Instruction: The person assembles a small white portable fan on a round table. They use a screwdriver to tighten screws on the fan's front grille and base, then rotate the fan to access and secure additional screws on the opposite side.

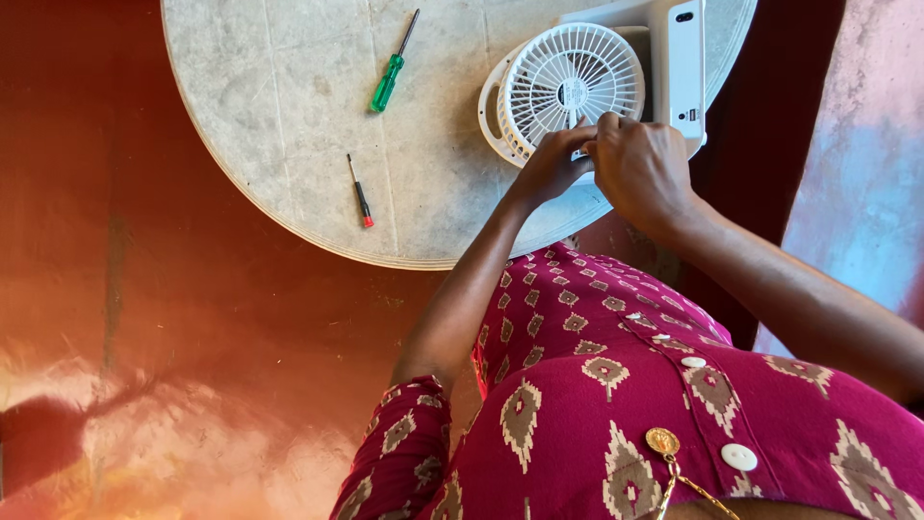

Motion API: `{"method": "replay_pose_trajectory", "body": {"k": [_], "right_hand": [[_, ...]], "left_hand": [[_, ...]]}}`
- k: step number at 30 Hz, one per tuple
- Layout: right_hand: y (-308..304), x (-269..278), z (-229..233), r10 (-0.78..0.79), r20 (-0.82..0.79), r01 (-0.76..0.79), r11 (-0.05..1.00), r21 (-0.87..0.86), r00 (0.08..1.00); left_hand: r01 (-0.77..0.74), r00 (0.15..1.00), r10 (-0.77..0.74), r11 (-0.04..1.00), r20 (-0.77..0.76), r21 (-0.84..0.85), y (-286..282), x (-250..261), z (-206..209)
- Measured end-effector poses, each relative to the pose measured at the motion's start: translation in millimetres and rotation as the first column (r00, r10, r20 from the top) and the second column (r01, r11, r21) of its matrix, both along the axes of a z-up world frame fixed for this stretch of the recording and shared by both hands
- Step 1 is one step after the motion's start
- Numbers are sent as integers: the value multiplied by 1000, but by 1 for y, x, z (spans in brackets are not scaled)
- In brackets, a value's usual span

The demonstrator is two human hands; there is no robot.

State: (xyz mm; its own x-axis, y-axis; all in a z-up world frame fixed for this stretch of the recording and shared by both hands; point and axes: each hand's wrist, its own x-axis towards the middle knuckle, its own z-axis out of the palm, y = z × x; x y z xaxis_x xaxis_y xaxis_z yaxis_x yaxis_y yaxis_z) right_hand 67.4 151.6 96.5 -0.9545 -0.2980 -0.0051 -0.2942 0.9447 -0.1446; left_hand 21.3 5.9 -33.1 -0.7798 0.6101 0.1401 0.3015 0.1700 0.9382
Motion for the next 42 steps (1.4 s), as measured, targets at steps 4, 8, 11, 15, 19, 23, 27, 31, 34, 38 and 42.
{"method": "replay_pose_trajectory", "body": {"k": [4,8,11,15,19,23,27,31,34,38,42], "right_hand": [[-3,4,4,-107,101,96,990,104,989],[25,-11,31,-33,272,-11,988,157,962],[34,-6,40,408,-273,-458,875,-156,871],[36,-12,28,414,-158,-424,905,-33,896],[38,-17,13,247,4,-247,965,90,969],[17,-13,-7,114,-57,-94,955,282,992],[13,-7,2,-13,-59,24,979,201,998],[24,-12,21,-79,191,32,971,235,978],[24,-13,21,269,-155,-280,959,-50,951],[31,-9,-1,298,-126,-317,930,-185,946],[25,-5,-13,56,-61,-56,998,-8,997]], "left_hand": [[273,956,-261,959,131,-80,1,-32,-12],[458,876,-422,880,236,-127,11,-54,-12],[432,881,-384,891,277,-138,6,-55,-1],[398,894,-365,913,261,-86,3,-46,7],[221,946,-240,969,220,109,-3,-28,11],[117,970,-106,992,220,-39,-4,-21,6],[307,944,-291,948,153,-90,-4,-35,2],[429,884,-411,903,223,-36,5,-47,-5],[425,898,-403,898,180,-113,1,-52,-13],[477,831,-432,878,349,-48,-1,-56,-20],[423,890,-373,891,262,-167,-5,-55,-5]]}}
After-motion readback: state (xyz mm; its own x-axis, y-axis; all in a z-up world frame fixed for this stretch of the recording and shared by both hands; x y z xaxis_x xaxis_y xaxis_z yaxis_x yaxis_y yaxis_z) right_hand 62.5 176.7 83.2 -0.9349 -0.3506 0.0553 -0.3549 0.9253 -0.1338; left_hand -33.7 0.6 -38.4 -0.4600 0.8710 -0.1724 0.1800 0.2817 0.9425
